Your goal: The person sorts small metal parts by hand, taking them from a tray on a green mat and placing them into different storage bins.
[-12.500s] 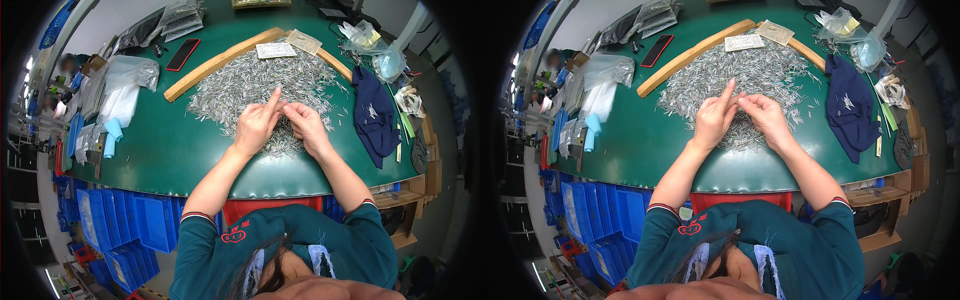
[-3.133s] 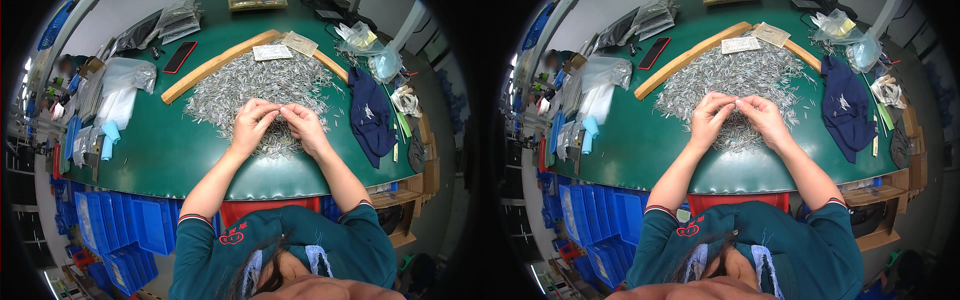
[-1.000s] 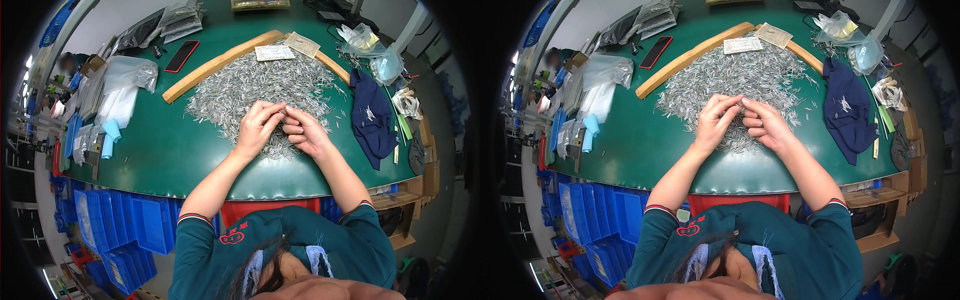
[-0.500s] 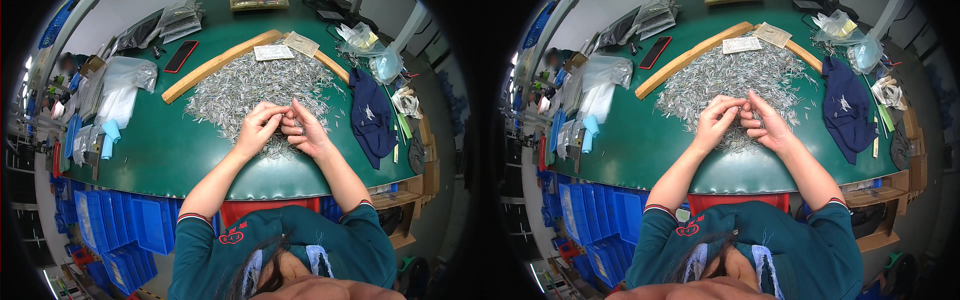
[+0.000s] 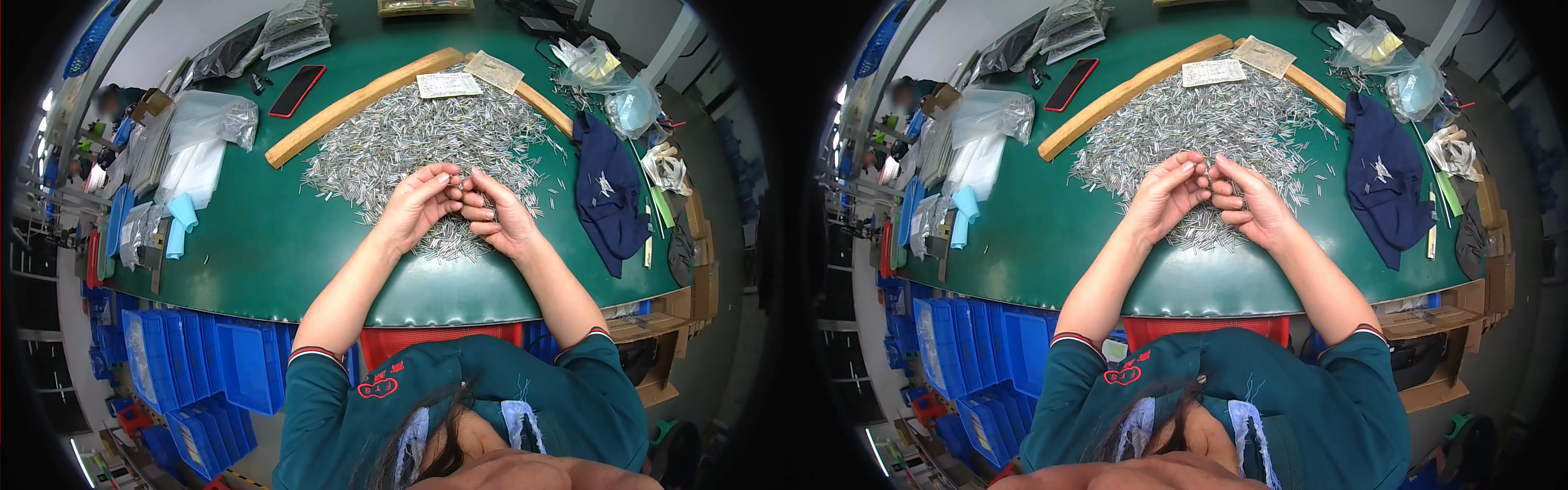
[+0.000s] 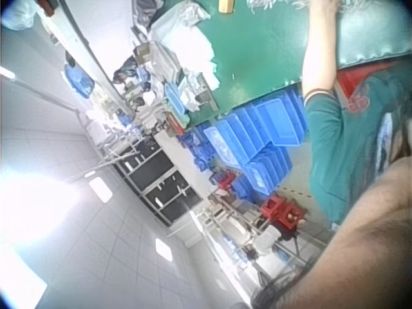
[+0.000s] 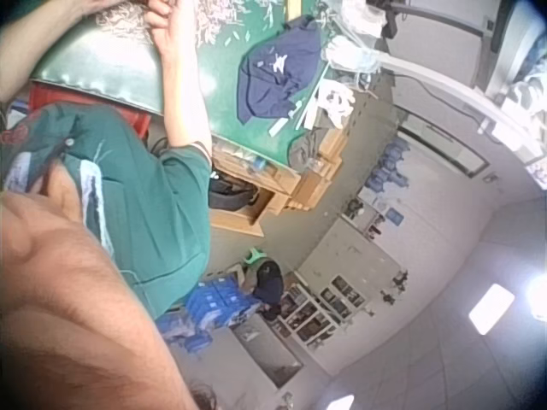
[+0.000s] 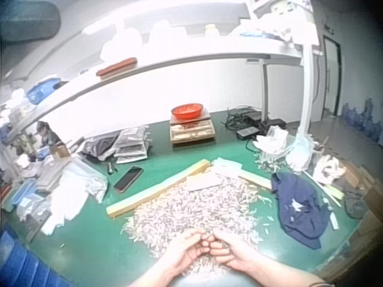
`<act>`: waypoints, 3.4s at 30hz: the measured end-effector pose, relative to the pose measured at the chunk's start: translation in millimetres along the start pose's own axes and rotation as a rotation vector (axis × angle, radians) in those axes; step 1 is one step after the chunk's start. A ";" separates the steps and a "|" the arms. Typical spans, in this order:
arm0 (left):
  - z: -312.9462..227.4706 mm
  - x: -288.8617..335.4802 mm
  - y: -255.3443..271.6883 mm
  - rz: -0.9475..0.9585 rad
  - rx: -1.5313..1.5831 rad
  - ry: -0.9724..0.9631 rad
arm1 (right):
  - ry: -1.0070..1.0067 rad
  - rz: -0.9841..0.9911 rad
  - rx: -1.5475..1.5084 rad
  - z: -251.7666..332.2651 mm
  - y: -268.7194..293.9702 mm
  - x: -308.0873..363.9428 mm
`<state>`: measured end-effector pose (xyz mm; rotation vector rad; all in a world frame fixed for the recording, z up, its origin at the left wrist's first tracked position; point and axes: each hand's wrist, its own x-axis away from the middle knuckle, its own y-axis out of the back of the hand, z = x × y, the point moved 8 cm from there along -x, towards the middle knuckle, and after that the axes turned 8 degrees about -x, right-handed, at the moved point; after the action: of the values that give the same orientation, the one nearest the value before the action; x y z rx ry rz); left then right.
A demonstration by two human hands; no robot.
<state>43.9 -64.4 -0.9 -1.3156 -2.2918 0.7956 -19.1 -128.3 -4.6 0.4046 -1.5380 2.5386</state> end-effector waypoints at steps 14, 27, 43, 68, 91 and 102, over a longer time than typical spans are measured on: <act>5.1 -2.5 4.9 0.012 0.174 0.051 | 0.008 -0.047 0.064 0.8 -1.2 0.5; 0.1 -1.4 13.9 -0.159 -0.022 -0.014 | 0.016 -0.082 0.131 -0.1 1.4 -0.1; -48.5 24.2 -35.3 -0.296 -1.464 -0.742 | 0.576 -0.258 -0.183 75.9 35.1 16.8; -82.6 86.8 -43.1 -0.544 -1.297 -1.203 | 0.253 0.184 -0.834 71.3 47.4 -16.9; 63.6 256.5 75.3 -0.869 -1.392 0.015 | -0.310 0.250 0.649 -102.6 -42.1 79.0; 88.0 284.1 81.7 -0.750 -1.228 -0.036 | -0.232 0.628 1.257 -128.3 -40.9 119.5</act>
<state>-92.3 190.8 -108.0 -0.5599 -3.0120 -0.9758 -141.9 2.6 9.7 0.3455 0.2141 3.7726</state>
